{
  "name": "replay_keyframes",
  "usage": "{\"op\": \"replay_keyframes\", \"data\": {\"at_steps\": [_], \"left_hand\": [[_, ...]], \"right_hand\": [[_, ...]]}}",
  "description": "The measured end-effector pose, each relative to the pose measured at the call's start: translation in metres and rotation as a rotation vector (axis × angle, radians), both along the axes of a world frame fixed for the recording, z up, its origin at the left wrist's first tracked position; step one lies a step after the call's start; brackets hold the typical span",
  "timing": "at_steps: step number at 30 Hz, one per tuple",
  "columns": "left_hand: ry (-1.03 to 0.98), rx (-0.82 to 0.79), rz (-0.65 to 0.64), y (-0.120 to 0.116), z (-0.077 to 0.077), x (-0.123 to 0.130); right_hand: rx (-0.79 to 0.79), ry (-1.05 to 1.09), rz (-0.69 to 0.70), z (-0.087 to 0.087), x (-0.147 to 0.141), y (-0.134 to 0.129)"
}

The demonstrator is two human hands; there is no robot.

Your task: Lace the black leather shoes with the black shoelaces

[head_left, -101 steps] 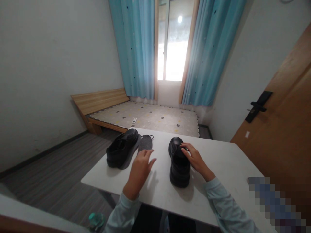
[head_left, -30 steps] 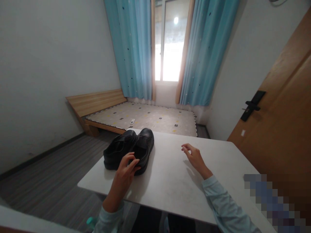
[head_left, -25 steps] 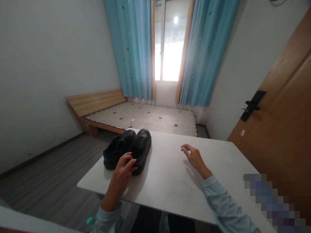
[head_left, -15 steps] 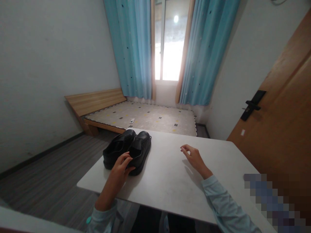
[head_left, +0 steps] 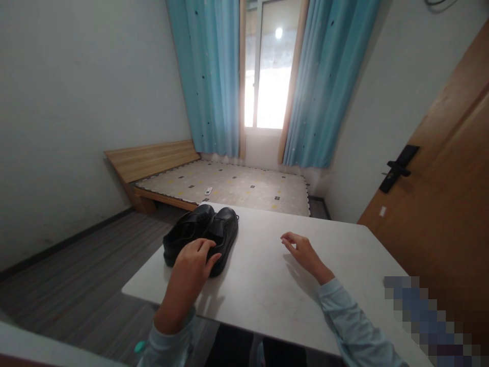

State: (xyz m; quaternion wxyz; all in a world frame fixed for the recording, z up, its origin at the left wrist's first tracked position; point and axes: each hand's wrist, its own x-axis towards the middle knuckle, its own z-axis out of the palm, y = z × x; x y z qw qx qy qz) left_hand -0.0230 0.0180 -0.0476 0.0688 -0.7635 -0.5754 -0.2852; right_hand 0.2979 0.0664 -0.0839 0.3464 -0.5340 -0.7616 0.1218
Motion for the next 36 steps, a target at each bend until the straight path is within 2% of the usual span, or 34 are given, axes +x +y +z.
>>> {"op": "replay_keyframes", "data": {"at_steps": [3, 7, 12, 19, 24, 29, 36], "left_hand": [[-0.004, -0.034, -0.057, -0.005, 0.014, 0.020], [0.033, -0.077, -0.152, -0.006, 0.020, 0.056], [0.105, -0.144, -0.332, 0.002, 0.017, 0.100], [0.190, -0.214, -0.428, 0.026, 0.000, 0.141], [0.281, -0.233, -0.469, 0.035, -0.011, 0.153], [0.354, -0.287, -0.531, 0.047, -0.006, 0.151], [0.282, -0.263, -0.580, 0.065, -0.002, 0.153]], "right_hand": [[-0.003, -0.004, 0.004, 0.002, -0.001, -0.001], [-0.007, -0.018, 0.011, 0.002, -0.001, -0.001], [-0.030, -0.031, 0.010, 0.003, 0.000, -0.002], [0.006, -0.090, 0.015, 0.004, 0.003, -0.004], [0.033, -0.184, -0.014, 0.005, 0.006, -0.004], [0.034, -0.240, -0.029, 0.006, 0.008, -0.004], [0.050, -0.309, 0.002, 0.004, 0.007, -0.002]]}}
